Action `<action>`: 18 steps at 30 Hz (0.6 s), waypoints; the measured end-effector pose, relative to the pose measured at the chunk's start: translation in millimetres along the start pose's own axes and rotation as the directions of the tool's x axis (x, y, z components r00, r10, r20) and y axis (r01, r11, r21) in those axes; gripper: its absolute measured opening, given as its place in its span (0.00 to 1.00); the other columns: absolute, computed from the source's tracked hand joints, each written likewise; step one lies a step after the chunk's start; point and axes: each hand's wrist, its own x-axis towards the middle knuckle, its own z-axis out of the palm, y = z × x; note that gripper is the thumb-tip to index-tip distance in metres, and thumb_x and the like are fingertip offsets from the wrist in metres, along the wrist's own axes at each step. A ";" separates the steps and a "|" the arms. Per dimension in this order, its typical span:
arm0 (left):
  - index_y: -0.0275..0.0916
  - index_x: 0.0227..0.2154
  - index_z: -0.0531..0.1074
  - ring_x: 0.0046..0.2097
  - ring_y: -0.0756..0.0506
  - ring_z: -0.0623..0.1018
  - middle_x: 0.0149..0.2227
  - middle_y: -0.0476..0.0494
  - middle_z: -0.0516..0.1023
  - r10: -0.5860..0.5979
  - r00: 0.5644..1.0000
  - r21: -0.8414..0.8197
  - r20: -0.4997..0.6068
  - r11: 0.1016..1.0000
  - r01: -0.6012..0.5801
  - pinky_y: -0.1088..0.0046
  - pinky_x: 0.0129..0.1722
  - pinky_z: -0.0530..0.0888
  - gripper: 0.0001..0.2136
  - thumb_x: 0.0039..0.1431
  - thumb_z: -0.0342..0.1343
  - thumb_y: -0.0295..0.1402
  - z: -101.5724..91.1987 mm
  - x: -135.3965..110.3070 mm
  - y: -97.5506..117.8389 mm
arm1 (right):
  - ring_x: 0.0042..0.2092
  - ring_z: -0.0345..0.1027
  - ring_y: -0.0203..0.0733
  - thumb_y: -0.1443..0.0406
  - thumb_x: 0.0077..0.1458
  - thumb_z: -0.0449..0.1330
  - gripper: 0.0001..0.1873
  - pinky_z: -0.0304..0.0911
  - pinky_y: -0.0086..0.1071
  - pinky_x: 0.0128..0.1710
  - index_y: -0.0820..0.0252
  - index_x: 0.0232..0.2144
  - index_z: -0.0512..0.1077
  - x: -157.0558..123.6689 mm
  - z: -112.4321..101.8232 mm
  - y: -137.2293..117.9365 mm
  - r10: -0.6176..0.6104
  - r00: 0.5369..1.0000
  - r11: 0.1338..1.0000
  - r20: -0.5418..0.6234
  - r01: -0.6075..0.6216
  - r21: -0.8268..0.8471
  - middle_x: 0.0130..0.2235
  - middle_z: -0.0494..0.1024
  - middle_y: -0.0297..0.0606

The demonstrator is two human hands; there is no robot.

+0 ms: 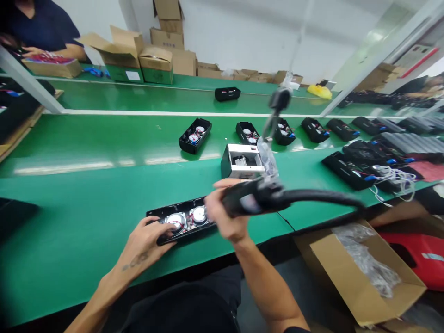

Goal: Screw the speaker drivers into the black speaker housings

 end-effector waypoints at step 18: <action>0.39 0.41 0.79 0.55 0.31 0.79 0.37 0.40 0.84 0.136 0.978 0.259 0.155 0.950 -0.173 0.39 0.65 0.68 0.12 0.64 0.64 0.43 1.6 24.4 26.7 | 0.17 0.59 0.31 0.66 0.57 0.67 0.14 0.57 0.30 0.18 0.53 0.43 0.69 24.8 -65.7 -0.3 0.084 0.990 0.994 -0.112 -0.091 -0.057 0.21 0.66 0.19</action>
